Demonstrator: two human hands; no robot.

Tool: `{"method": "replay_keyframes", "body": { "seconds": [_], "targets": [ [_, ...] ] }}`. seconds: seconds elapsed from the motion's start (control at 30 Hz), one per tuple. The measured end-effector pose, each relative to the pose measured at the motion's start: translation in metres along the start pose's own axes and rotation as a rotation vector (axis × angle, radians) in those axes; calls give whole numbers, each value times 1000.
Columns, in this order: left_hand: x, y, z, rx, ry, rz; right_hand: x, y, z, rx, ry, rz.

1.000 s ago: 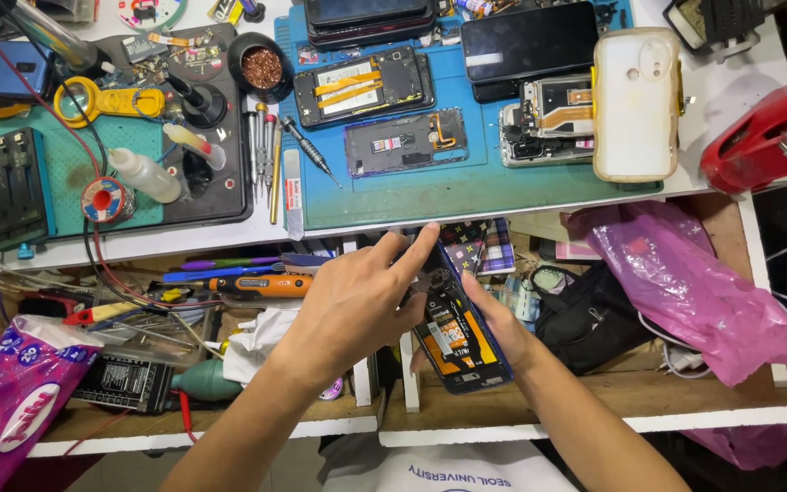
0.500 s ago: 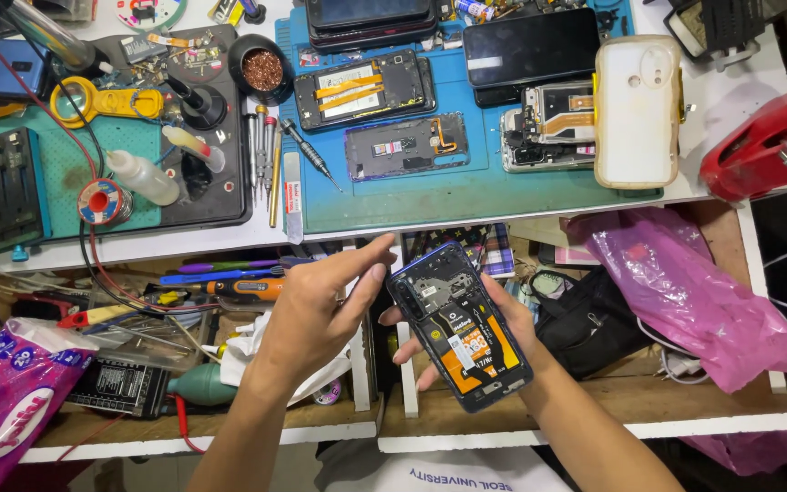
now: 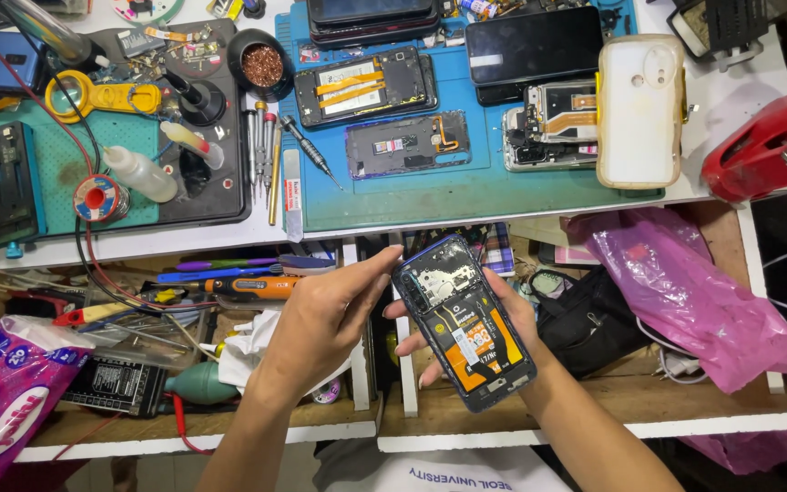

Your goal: Repairing a mobile phone by inspecting and manipulating its internal components on a workbench.

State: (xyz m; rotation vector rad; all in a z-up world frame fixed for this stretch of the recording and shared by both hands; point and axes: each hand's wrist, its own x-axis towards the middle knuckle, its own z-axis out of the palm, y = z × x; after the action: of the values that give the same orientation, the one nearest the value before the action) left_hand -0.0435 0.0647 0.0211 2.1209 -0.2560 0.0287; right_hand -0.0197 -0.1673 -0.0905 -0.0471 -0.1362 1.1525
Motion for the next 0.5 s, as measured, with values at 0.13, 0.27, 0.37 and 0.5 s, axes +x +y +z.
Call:
{"method": "replay_keyframes", "body": {
  "seconds": [0.13, 0.27, 0.37, 0.5],
  "targets": [
    [-1, 1, 0, 7, -2, 4, -2, 0, -2, 34, 6, 4],
    [-1, 1, 2, -9, 3, -2, 0, -5, -1, 84, -3, 37],
    [-3, 0, 4, -16, 9, -1, -2, -4, -4, 102, -10, 42],
    [-4, 0, 5, -35, 11, -13, -4, -4, -7, 105, -21, 51]
  ]
}}
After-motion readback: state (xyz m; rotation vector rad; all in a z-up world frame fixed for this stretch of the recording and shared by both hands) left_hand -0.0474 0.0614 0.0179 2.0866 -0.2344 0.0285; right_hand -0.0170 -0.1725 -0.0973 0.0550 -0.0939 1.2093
